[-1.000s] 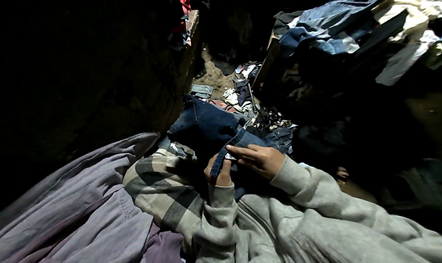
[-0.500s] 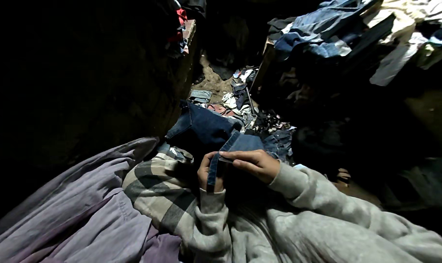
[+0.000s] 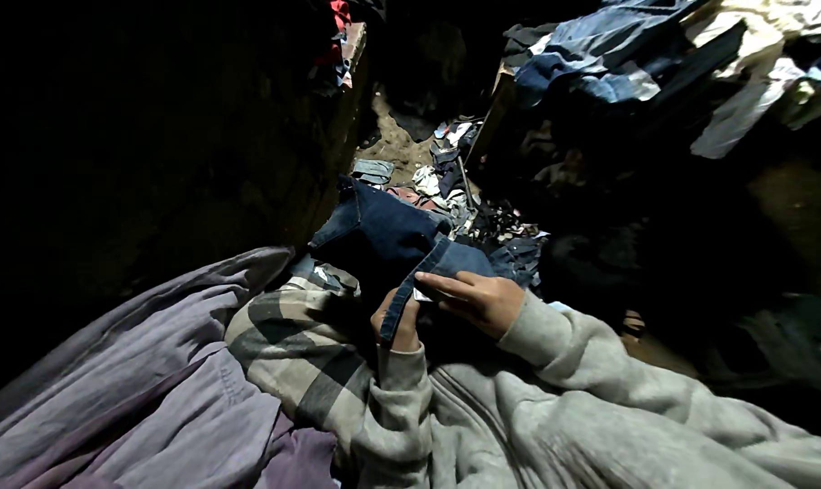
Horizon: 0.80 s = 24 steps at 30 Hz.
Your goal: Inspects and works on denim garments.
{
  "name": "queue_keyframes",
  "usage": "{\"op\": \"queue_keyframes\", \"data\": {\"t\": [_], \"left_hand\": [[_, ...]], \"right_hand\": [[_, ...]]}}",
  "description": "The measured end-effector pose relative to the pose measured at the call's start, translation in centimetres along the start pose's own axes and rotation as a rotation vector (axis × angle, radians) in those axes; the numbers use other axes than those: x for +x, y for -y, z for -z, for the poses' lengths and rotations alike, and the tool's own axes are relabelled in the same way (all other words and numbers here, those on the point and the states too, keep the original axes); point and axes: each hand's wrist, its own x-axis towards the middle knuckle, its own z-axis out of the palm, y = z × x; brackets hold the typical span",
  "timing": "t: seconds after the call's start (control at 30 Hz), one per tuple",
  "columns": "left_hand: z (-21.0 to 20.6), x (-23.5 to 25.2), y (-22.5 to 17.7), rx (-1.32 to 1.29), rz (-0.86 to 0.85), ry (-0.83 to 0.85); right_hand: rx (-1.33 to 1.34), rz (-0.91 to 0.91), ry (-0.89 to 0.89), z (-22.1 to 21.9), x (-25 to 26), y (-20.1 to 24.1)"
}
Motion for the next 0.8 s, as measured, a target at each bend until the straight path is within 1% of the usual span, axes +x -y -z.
{"op": "queue_keyframes", "data": {"t": [0.17,0.37,0.53,0.63,0.8], "left_hand": [[-0.2,-0.4,0.0,0.016,-0.032,-0.006],[-0.7,-0.5,-0.8,0.077,0.041,-0.074],[-0.3,-0.3,0.4,0.013,-0.022,-0.034],[-0.3,-0.3,0.3,0.0,-0.002,-0.031],[-0.3,-0.4,0.1,-0.012,0.019,-0.02]], "right_hand": [[0.005,0.009,-0.043,-0.6,0.1,0.0],[0.044,-0.047,-0.014,-0.7,0.5,0.4],[0.088,0.031,-0.008,-0.5,0.2,-0.5],[0.09,0.056,-0.037,-0.7,0.2,-0.8],[0.118,0.064,-0.029,-0.5,0.1,-0.9]]}}
